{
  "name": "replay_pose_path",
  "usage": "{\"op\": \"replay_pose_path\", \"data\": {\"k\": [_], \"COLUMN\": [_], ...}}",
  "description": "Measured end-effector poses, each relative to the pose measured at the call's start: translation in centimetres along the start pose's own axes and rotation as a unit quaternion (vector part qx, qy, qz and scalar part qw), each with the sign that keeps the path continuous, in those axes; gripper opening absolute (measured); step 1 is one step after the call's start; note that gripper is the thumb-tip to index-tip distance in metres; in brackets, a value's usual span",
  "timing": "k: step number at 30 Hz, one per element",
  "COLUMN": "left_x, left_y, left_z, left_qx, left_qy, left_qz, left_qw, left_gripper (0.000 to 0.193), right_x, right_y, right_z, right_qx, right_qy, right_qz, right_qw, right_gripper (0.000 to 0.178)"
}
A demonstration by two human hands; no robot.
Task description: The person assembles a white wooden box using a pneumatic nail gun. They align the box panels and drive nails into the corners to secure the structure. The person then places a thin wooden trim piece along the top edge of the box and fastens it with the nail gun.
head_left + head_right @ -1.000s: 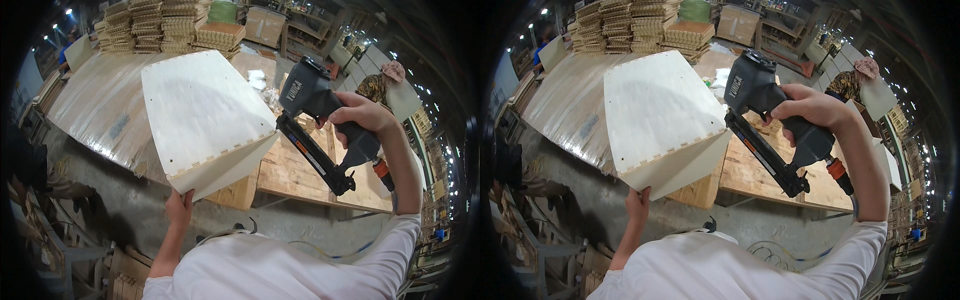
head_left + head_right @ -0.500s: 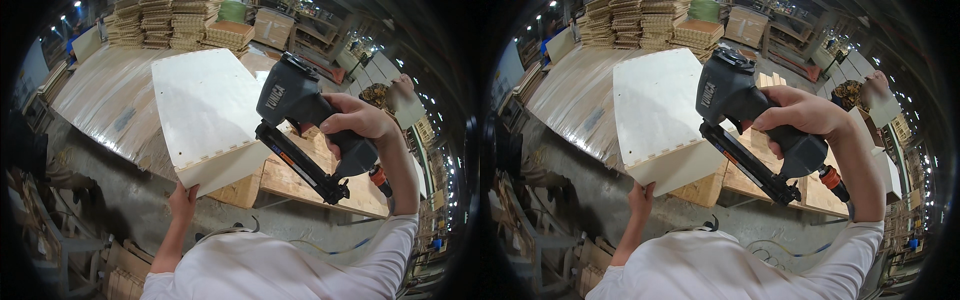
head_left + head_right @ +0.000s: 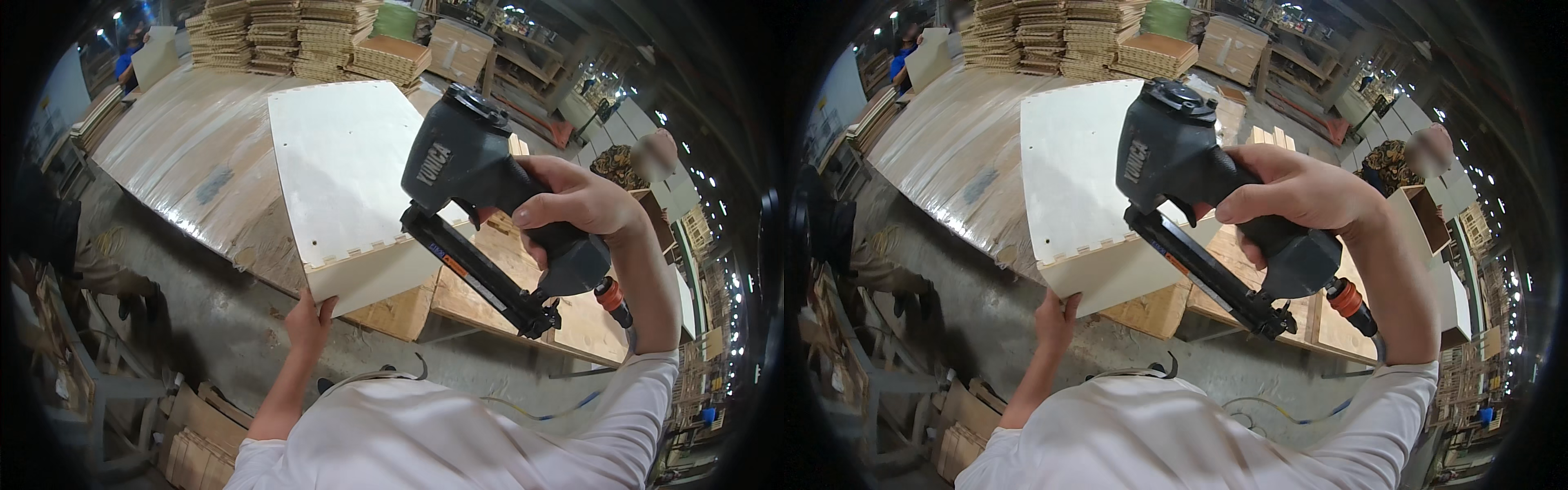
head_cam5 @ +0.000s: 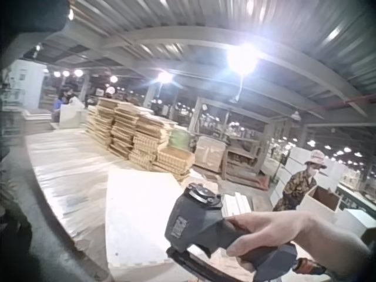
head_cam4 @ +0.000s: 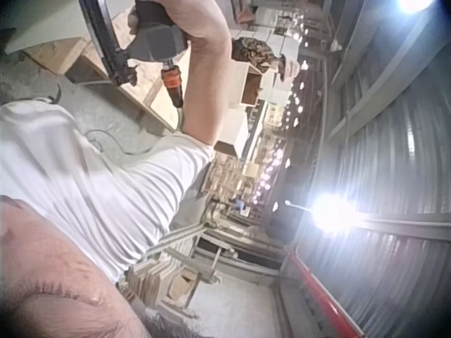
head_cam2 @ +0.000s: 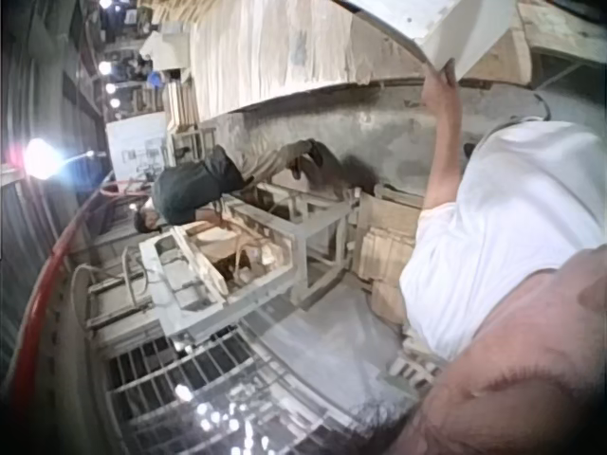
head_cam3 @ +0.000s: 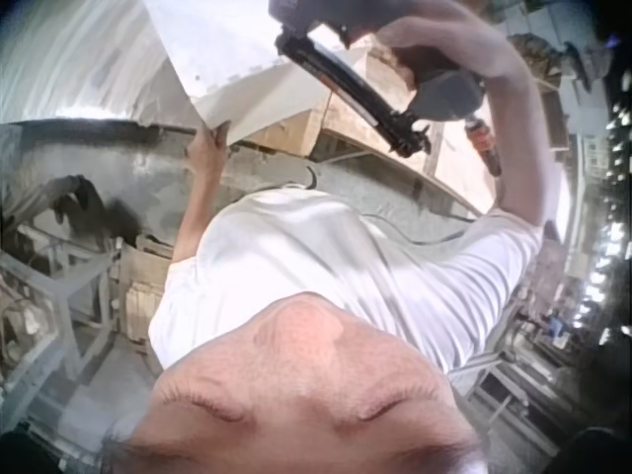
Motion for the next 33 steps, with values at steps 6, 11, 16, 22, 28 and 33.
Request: {"op": "replay_pose_path", "data": {"k": [6,11,16,22,28,33], "left_x": [0.0,-1.2,-1.7,-1.0,-1.0,-3.3], "left_y": [0.2,-1.5,-3.1,-4.4,-4.8,-4.3], "left_z": [0.0,-0.8,-1.7,-2.5,-3.1,-2.1], "left_qx": [-0.01,0.004,0.016,0.014,-0.008,0.029], "left_qy": [-0.001,-0.053,-0.064,-0.053,-0.062,-0.122], "left_qz": [0.001,-0.035,-0.018,-0.01,0.0,-0.144], "left_qw": [1.0,0.998,0.998,0.998,0.998,0.981], "left_gripper": [0.031,0.026,0.022,0.022,0.028,0.035], "right_x": [-1.5,-2.7,-5.5,-8.0,-7.7,-2.4], "right_y": [0.2,-0.8,-1.7,-2.1,-1.8,-1.1], "right_z": [1.1,0.9,1.8,3.4,3.6,-0.3], "right_qx": [-0.022,-0.018,0.0,0.004,0.016,0.059], "right_qy": [-0.017,-0.029,-0.083,-0.143,-0.135,-0.049], "right_qz": [-0.026,-0.057,-0.051,-0.076,-0.08,-0.027], "right_qw": [0.999,0.998,0.995,0.987,0.987,0.997], "right_gripper": [0.04,0.031,0.032,0.031,0.034,0.055]}}
Point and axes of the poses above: each hand's wrist, its own z-axis towards the middle knuckle, its own x-axis out of the back of the hand, y = z × x, the point moved 9 cm from there along z, towards the middle knuckle, and after that the axes turned 10 degrees about z, right-handed, at the moved point
